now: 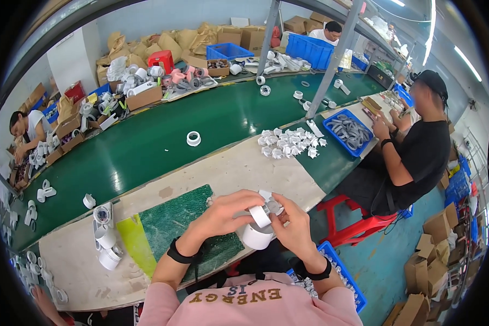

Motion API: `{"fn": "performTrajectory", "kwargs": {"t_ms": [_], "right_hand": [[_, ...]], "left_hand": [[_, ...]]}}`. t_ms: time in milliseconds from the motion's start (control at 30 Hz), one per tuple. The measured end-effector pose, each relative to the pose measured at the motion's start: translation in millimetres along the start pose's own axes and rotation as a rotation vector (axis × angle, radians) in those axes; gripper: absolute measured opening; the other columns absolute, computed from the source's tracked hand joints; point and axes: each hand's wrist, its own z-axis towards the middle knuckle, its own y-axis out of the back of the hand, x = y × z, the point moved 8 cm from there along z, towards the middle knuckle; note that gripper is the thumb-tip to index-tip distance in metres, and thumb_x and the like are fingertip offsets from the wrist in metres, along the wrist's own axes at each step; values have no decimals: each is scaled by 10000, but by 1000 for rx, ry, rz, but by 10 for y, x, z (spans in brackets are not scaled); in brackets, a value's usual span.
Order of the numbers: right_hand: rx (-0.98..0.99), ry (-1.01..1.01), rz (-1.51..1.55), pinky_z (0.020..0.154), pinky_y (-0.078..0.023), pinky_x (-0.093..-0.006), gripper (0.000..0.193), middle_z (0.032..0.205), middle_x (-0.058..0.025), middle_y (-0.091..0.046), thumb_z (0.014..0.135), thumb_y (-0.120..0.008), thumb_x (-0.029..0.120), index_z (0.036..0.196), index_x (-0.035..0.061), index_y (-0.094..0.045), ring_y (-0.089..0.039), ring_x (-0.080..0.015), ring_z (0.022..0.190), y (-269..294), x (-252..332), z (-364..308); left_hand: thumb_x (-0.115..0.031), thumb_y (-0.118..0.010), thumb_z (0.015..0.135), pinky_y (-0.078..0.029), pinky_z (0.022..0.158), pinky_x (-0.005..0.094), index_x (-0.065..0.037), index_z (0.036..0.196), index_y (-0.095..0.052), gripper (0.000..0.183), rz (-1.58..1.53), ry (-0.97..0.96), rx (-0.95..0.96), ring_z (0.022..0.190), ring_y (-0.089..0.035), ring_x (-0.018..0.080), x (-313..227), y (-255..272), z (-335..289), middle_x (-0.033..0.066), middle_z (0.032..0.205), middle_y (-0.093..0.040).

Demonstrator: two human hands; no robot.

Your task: Assembling white plastic housing components on a factory conveyor belt.

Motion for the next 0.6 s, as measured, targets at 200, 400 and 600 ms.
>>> {"fn": "performTrajectory", "kwargs": {"t_ms": [200, 400, 600], "right_hand": [[31, 146, -82, 512, -449, -274, 445, 797, -122, -589, 711, -621, -78, 1140, 21, -556, -561, -172, 547, 10, 162, -7], [21, 241, -107, 517, -453, -284, 469, 815, -122, -589, 704, -604, -101, 1152, 30, -551, -568, -193, 565, 12, 244, 22], [13, 275, -104, 542, -475, -289, 472, 863, -131, -608, 704, -593, -110, 1152, 35, -553, -591, -209, 598, 8, 292, 21]], "left_hand": [[27, -679, 684, -496, 775, 342, -27, 1108, -565, 442, -23, -11, 15, 942, -592, 299, -18, -2, 2, 135, 1077, -576], [40, -681, 658, -501, 788, 332, -29, 1091, -589, 448, -31, 7, -6, 951, -601, 286, -14, -3, 2, 129, 1080, -593], [32, -688, 659, -505, 785, 330, -25, 1093, -590, 449, -7, 14, -8, 951, -603, 284, -37, 8, 8, 131, 1085, -593]]}}
